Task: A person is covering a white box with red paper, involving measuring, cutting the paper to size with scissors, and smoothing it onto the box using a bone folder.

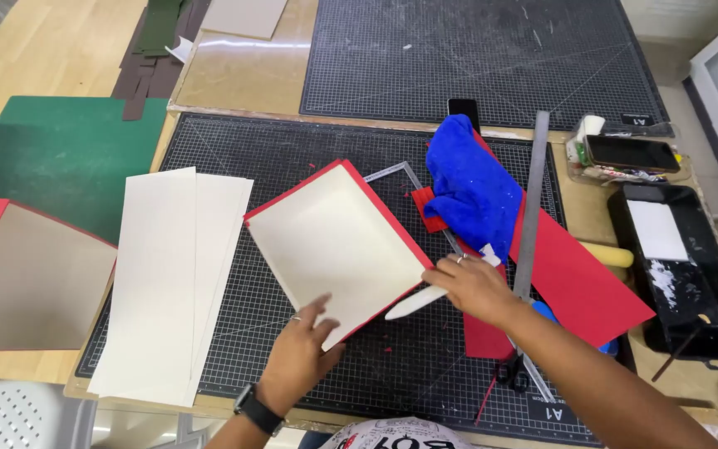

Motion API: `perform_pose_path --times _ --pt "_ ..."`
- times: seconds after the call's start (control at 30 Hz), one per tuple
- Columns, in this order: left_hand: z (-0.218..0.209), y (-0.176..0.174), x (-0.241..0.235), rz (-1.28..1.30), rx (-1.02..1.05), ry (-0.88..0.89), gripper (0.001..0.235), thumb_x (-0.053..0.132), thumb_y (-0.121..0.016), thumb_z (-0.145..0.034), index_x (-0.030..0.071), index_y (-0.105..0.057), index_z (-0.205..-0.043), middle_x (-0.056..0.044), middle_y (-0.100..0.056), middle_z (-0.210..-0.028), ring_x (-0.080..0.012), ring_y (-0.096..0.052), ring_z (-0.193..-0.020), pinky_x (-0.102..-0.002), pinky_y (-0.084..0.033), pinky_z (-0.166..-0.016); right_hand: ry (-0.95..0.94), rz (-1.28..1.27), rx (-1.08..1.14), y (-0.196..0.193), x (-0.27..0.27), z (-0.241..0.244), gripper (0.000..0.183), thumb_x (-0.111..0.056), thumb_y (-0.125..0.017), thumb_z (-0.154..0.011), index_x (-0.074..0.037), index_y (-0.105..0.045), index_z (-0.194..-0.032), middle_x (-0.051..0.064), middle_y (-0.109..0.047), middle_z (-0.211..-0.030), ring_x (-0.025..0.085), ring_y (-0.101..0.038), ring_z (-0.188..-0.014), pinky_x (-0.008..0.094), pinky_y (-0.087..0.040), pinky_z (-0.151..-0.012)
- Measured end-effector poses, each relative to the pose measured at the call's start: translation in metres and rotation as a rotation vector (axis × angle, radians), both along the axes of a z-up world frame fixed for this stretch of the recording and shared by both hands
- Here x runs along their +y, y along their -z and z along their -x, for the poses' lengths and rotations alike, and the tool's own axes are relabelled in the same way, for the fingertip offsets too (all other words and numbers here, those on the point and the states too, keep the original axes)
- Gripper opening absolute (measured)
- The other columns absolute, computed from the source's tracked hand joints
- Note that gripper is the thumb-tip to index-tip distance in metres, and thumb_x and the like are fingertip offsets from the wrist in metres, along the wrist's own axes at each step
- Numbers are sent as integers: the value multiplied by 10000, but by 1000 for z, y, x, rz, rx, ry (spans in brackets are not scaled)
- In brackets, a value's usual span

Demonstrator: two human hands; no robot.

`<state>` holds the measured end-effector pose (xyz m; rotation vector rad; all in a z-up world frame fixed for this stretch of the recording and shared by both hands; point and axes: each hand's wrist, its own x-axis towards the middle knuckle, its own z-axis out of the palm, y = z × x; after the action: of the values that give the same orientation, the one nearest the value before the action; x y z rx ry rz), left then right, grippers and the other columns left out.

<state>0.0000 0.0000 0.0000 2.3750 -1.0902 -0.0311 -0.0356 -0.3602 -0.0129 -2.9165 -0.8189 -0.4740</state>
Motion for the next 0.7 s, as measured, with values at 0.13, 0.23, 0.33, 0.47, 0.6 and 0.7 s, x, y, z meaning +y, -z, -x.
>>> perform_pose_path --times 0.13,0.23,0.33,0.47,0.6,0.7 --pt "-9 9 17 23 -47 78 279 167 -789 -795 71 -569 -655 -152 -595 -1307 -315 -594 -1160 -404 -619 -748 24 40 28 3 10 12 462 74 -657 -733 -180 -604 -1115 16 -510 -865 243 -535 -785 388 -468 -514" --pt "-11 7 24 54 -92 117 319 182 -753 -855 69 -551 -636 -143 -605 -1262 -339 -563 -1183 -438 -593 -658 125 65 88 6 17 18 508 -39 -769 -690 -210 -593 -1135 -2 -531 -879 246 -567 -828 420 -493 -521" --pt "-15 7 26 26 -125 120 296 170 -814 -766 81 -568 -628 -116 -618 -1273 -335 -547 -1197 -474 -575 -679 166 34 177 16 17 19 480 -41 -740 -709 -232 -578 -1118 -9 -570 -855 264 -615 -817 438 -521 -546" --pt "-12 2 25 6 -231 150 342 269 -714 -866 97 -615 -588 -76 -582 -1347 -379 -503 -1218 -634 -373 -1045 248 29 135 11 31 25 379 -53 -658 -804 -231 -627 -1137 -10 -616 -851 251 -647 -737 428 -528 -517" --pt "-15 7 24 31 -298 131 389 322 -728 -869 112 -612 -562 -70 -576 -1384 -433 -470 -1281 -691 -313 -1069 332 49 137 10 39 23 338 -45 -597 -844 -239 -668 -1112 -18 -654 -830 242 -648 -678 429 -512 -478" --pt "-22 4 17 -56 -266 187 376 377 -874 -683 99 -691 -508 -135 -553 -1416 -511 -399 -1332 -711 -262 -1096 330 56 218 1 44 21 330 -9 -594 -808 -205 -689 -1055 6 -656 -818 272 -657 -659 456 -526 -511"
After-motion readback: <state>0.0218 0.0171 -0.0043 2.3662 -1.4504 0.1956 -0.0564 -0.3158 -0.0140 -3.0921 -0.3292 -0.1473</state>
